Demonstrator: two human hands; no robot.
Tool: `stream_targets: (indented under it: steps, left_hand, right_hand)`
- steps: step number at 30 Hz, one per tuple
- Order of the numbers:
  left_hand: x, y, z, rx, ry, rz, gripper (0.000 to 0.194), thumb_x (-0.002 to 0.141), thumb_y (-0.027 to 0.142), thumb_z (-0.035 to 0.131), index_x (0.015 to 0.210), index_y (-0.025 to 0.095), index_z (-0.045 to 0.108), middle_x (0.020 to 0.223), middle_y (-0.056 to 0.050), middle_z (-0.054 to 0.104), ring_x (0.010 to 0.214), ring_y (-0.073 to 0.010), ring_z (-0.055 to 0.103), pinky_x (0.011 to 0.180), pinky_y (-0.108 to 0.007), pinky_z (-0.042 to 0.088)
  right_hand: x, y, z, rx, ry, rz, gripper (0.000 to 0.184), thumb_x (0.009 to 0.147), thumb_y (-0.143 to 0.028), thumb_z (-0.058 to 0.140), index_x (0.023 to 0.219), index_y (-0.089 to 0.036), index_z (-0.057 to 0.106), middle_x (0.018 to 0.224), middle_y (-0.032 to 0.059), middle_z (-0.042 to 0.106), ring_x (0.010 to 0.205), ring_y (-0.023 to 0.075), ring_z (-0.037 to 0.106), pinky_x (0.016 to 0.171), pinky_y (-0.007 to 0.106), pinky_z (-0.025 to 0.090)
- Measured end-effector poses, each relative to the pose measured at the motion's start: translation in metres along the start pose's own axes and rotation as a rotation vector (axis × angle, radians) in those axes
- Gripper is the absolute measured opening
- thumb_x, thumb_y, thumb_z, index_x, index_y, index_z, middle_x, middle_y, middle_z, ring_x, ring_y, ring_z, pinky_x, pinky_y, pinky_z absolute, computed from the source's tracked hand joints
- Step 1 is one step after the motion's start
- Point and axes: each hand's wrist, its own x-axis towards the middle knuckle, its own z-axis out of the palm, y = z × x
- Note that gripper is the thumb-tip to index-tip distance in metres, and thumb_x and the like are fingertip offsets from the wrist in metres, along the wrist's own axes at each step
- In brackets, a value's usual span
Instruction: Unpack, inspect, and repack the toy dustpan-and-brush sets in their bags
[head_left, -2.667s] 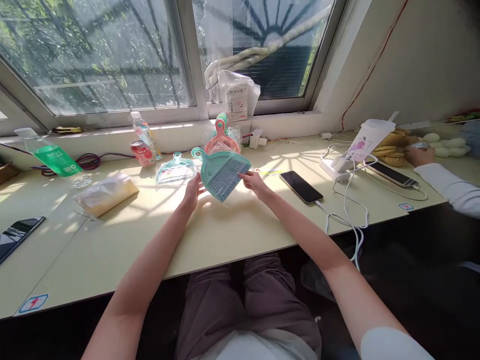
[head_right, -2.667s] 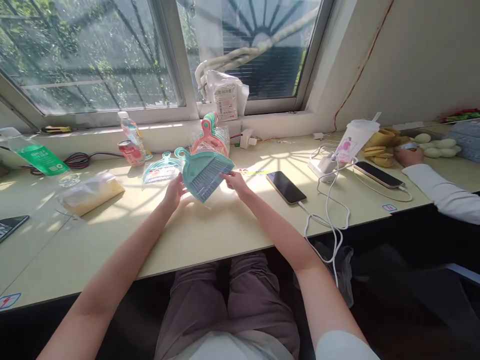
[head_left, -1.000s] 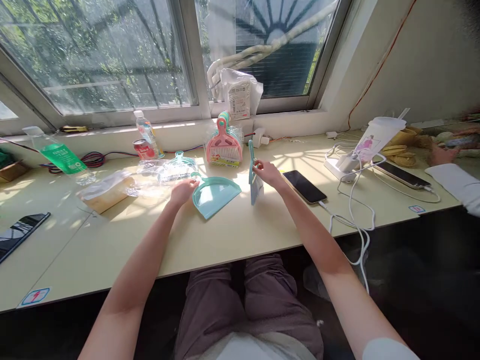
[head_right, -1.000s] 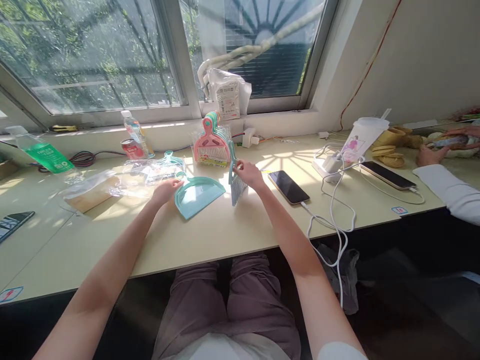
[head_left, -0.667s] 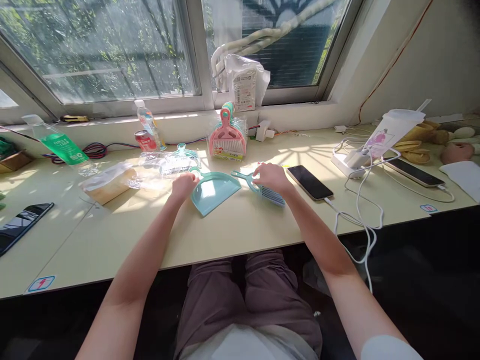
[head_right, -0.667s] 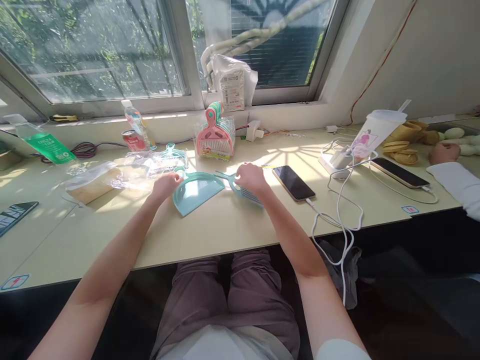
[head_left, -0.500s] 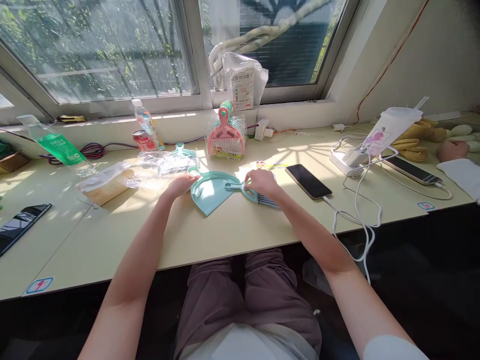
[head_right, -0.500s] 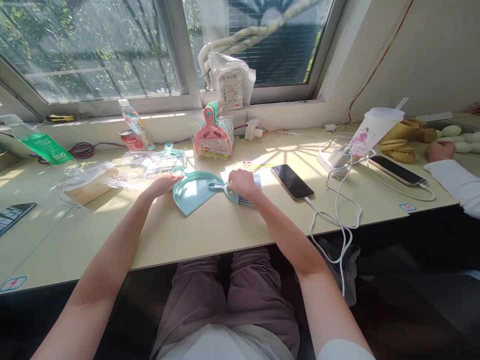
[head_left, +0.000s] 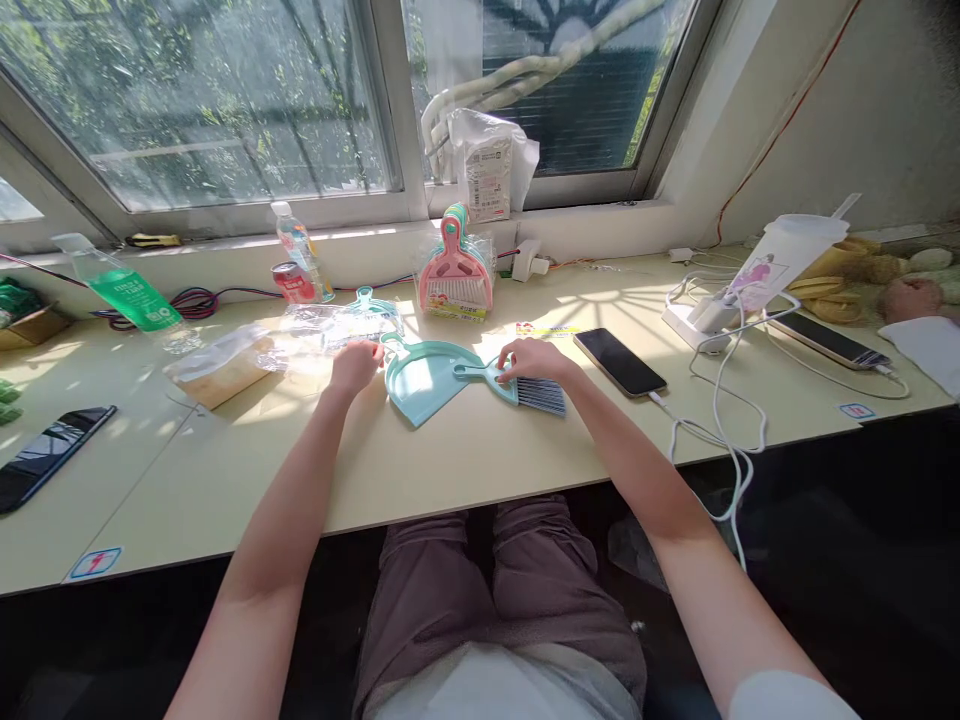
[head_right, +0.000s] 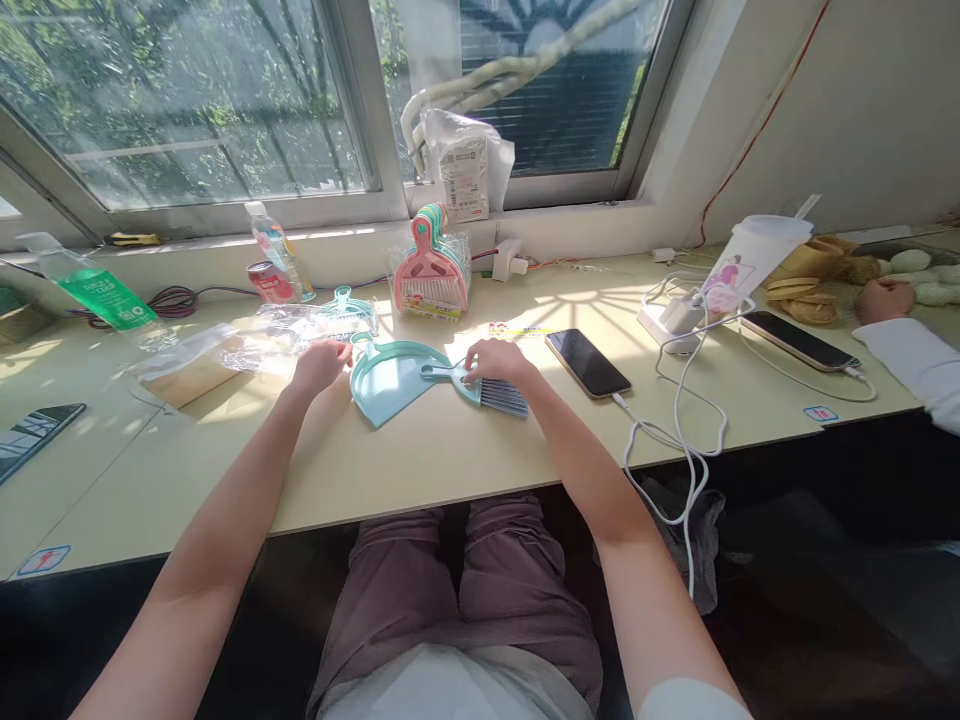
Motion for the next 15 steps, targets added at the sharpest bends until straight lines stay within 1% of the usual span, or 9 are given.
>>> stream_targets:
  steps: [2, 4, 7, 9, 10, 11, 12, 13, 15]
  left_hand:
    - [0.001, -0.002, 0.002, 0.129, -0.001, 0.009, 0.033, 0.088, 0.026, 0.044, 0.056, 0.019, 0.053, 0.072, -0.009, 0.062, 0.077, -0.0236, 0.057, 0.063, -0.03, 0.034]
    - [-0.001, 0.002, 0.004, 0.184, -0.023, 0.021, 0.034, 0.086, 0.027, 0.047, 0.053, 0.019, 0.049, 0.07, -0.009, 0.06, 0.074, -0.0235, 0.057, 0.062, -0.03, 0.033]
    - [-0.01, 0.026, 0.008, 0.119, -0.099, 0.069, 0.036, 0.084, 0.027, 0.049, 0.049, 0.019, 0.047, 0.062, -0.007, 0.057, 0.066, -0.0211, 0.055, 0.06, -0.03, 0.032]
    - [-0.019, 0.049, 0.012, 0.024, -0.185, 0.162, 0.036, 0.085, 0.026, 0.048, 0.049, 0.019, 0.051, 0.06, -0.005, 0.058, 0.06, -0.0189, 0.053, 0.059, -0.03, 0.031]
    - [-0.025, 0.06, 0.014, -0.027, -0.212, 0.244, 0.037, 0.087, 0.027, 0.046, 0.052, 0.02, 0.054, 0.06, -0.004, 0.059, 0.058, -0.0181, 0.053, 0.059, -0.029, 0.032]
    - [-0.03, 0.07, 0.016, -0.068, -0.21, 0.346, 0.038, 0.09, 0.029, 0.044, 0.055, 0.02, 0.058, 0.061, -0.003, 0.061, 0.059, -0.0176, 0.054, 0.06, -0.029, 0.033]
    - [-0.033, 0.078, 0.017, -0.089, -0.172, 0.451, 0.037, 0.092, 0.032, 0.045, 0.061, 0.02, 0.061, 0.065, -0.003, 0.063, 0.061, -0.0178, 0.055, 0.061, -0.029, 0.035]
    - [-0.036, 0.082, 0.018, -0.09, -0.106, 0.563, 0.034, 0.093, 0.035, 0.047, 0.068, 0.02, 0.065, 0.07, -0.004, 0.065, 0.067, -0.0186, 0.058, 0.063, -0.029, 0.037]
    - [-0.036, 0.083, 0.02, -0.034, 0.079, 0.761, 0.021, 0.092, 0.036, 0.056, 0.088, 0.02, 0.069, 0.089, -0.008, 0.07, 0.084, -0.0223, 0.062, 0.071, -0.03, 0.043]
  right_hand:
    - [0.0, 0.0, -0.002, -0.009, 0.03, -0.016, 0.026, 0.073, -0.043, 0.077, 0.092, -0.025, 0.076, 0.096, 0.0005, 0.074, 0.087, 0.018, 0.065, 0.067, 0.025, 0.038]
    - [0.0, 0.0, -0.006, 0.027, 0.097, -0.029, 0.023, 0.076, -0.041, 0.074, 0.091, -0.025, 0.076, 0.092, -0.0006, 0.074, 0.086, 0.0171, 0.065, 0.068, 0.024, 0.039]
    - [0.0, -0.001, -0.011, 0.125, 0.217, -0.021, 0.025, 0.081, -0.043, 0.068, 0.097, -0.025, 0.074, 0.088, -0.0017, 0.074, 0.086, 0.0164, 0.065, 0.068, 0.024, 0.038]
    - [0.001, -0.004, -0.009, 0.136, 0.25, -0.021, 0.026, 0.083, -0.045, 0.067, 0.097, -0.025, 0.074, 0.087, -0.0016, 0.074, 0.086, 0.0164, 0.065, 0.068, 0.024, 0.038]
    - [0.001, -0.006, -0.007, 0.118, 0.247, -0.022, 0.025, 0.082, -0.045, 0.068, 0.096, -0.025, 0.074, 0.087, -0.0014, 0.074, 0.085, 0.0165, 0.065, 0.067, 0.024, 0.038]
    - [0.002, -0.008, -0.004, 0.088, 0.237, -0.023, 0.024, 0.081, -0.043, 0.069, 0.095, -0.024, 0.074, 0.086, -0.0011, 0.074, 0.085, 0.0168, 0.065, 0.066, 0.024, 0.037]
    - [0.002, -0.011, 0.0, 0.056, 0.224, -0.023, 0.022, 0.08, -0.041, 0.07, 0.093, -0.024, 0.074, 0.086, -0.0007, 0.074, 0.084, 0.0171, 0.065, 0.066, 0.025, 0.036]
    - [0.002, -0.014, 0.003, 0.029, 0.212, -0.022, 0.021, 0.08, -0.04, 0.071, 0.093, -0.023, 0.074, 0.086, -0.0003, 0.074, 0.084, 0.0174, 0.065, 0.065, 0.025, 0.036]
    - [0.001, -0.02, 0.008, 0.007, 0.195, -0.024, 0.022, 0.079, -0.041, 0.071, 0.094, -0.024, 0.074, 0.087, 0.0001, 0.073, 0.083, 0.0177, 0.064, 0.063, 0.025, 0.034]
